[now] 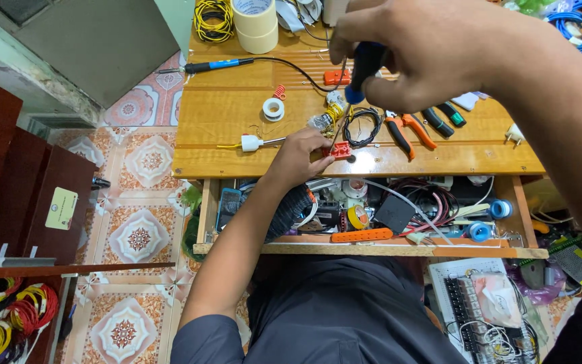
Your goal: Assembling an electronic circuit by connecting wires to a PCB and components using a screwdriver
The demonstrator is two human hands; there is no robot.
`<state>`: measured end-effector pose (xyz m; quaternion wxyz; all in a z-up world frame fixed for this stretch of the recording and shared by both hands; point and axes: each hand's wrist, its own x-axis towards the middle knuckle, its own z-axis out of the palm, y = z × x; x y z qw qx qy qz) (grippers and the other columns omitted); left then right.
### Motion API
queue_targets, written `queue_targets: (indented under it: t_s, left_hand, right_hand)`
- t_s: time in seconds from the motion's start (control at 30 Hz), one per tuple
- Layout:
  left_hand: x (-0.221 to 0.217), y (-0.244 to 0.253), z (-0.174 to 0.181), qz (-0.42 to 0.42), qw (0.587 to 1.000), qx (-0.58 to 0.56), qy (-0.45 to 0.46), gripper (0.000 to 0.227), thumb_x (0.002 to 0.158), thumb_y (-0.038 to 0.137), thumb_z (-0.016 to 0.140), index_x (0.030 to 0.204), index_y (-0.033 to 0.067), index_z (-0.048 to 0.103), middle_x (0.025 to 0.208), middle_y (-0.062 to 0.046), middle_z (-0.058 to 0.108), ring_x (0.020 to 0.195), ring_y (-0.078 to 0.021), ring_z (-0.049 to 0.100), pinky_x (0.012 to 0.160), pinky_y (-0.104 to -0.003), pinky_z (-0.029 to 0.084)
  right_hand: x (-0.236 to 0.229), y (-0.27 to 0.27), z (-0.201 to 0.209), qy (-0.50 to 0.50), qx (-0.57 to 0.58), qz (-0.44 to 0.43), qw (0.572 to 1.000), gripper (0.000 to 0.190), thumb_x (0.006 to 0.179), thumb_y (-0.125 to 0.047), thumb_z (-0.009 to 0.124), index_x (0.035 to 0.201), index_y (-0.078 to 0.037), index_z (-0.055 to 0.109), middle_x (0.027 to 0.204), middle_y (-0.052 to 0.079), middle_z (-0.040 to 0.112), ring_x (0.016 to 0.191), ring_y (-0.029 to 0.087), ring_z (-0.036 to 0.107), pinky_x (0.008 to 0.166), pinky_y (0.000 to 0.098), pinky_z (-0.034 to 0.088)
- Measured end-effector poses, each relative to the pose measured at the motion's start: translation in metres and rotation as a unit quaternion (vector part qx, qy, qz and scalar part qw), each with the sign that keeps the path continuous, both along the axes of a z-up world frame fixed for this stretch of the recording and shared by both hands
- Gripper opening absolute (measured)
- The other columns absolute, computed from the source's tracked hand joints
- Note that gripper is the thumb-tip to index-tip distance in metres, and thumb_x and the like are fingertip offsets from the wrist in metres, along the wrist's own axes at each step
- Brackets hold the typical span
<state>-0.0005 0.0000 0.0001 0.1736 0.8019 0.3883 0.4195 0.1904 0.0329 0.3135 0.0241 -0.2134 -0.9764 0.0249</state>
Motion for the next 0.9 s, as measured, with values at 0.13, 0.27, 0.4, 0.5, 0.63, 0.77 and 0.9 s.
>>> queue_targets:
  t_s: [0.13,0.27,0.4,0.5,0.63,0.77,0.9]
  left_hand:
    - [-0.001,0.001,-0.002,-0.004,1.0,0.003,-0.006,0.026,0.082,0.011,0.086,0.102,-0.0008,0.075,0.095,-0.011,0.073,0.085,-0.0243,0.066,0.076,-0.035,0.055]
    - [-0.001,0.002,-0.003,-0.011,1.0,0.007,-0.011,0.027,0.081,0.011,0.087,0.102,-0.0012,0.075,0.095,-0.011,0.073,0.085,-0.024,0.066,0.075,-0.034,0.056]
    - [-0.001,-0.001,0.001,-0.002,1.0,-0.012,0.008,0.03,0.082,0.012,0.087,0.105,-0.002,0.076,0.096,-0.012,0.074,0.086,-0.0231,0.067,0.077,-0.033,0.058]
    - [-0.001,-0.004,0.004,-0.005,1.0,-0.016,0.012,0.029,0.085,0.012,0.085,0.11,0.0005,0.075,0.098,-0.011,0.072,0.089,-0.0253,0.066,0.077,-0.037,0.055]
    - [0.0,-0.008,0.006,0.004,0.999,-0.033,0.012,0.029,0.086,0.011,0.084,0.112,0.0019,0.075,0.1,-0.011,0.072,0.091,-0.0259,0.065,0.079,-0.037,0.056]
    - [-0.001,-0.008,0.006,-0.004,0.999,-0.033,0.009,0.026,0.089,0.013,0.081,0.112,0.0022,0.074,0.099,-0.011,0.067,0.09,-0.0269,0.064,0.075,-0.038,0.053]
    - [-0.001,-0.006,0.001,-0.01,1.0,-0.014,0.014,0.03,0.087,0.013,0.083,0.112,0.0014,0.073,0.1,-0.012,0.067,0.091,-0.0283,0.063,0.076,-0.039,0.052]
  right_hand:
    - [0.003,0.001,-0.002,0.021,0.006,0.017,1.0,0.042,0.104,-0.047,0.065,0.105,-0.006,0.074,0.087,0.012,0.068,0.07,0.033,0.064,0.059,0.0465,0.045]
    - [0.011,0.001,-0.004,0.055,0.002,0.037,0.998,0.041,0.084,-0.013,0.066,0.125,-0.006,0.065,0.11,0.014,0.069,0.093,0.035,0.065,0.076,0.0472,0.049]
    - [0.014,0.0,-0.009,0.004,0.062,-0.049,0.997,0.052,0.098,-0.053,0.073,0.124,-0.009,0.067,0.09,0.012,0.072,0.062,0.034,0.066,0.054,0.0482,0.046]
    - [0.023,0.006,-0.016,0.05,0.061,0.017,0.997,0.031,0.099,-0.022,0.07,0.126,-0.007,0.065,0.107,0.011,0.072,0.086,0.035,0.067,0.068,0.0482,0.048]
    - [0.026,-0.002,-0.013,0.04,0.007,-0.016,0.999,0.055,0.077,-0.019,0.07,0.131,-0.011,0.061,0.097,0.012,0.068,0.08,0.032,0.065,0.071,0.0478,0.047]
    - [0.03,0.001,-0.016,0.054,0.007,-0.019,0.998,0.038,0.093,-0.029,0.071,0.123,-0.006,0.066,0.112,0.013,0.073,0.087,0.033,0.07,0.07,0.0462,0.052]
    - [0.031,-0.005,-0.015,0.044,0.017,-0.043,0.998,0.042,0.086,-0.028,0.074,0.123,-0.011,0.065,0.103,0.008,0.071,0.069,0.029,0.066,0.069,0.0452,0.049]
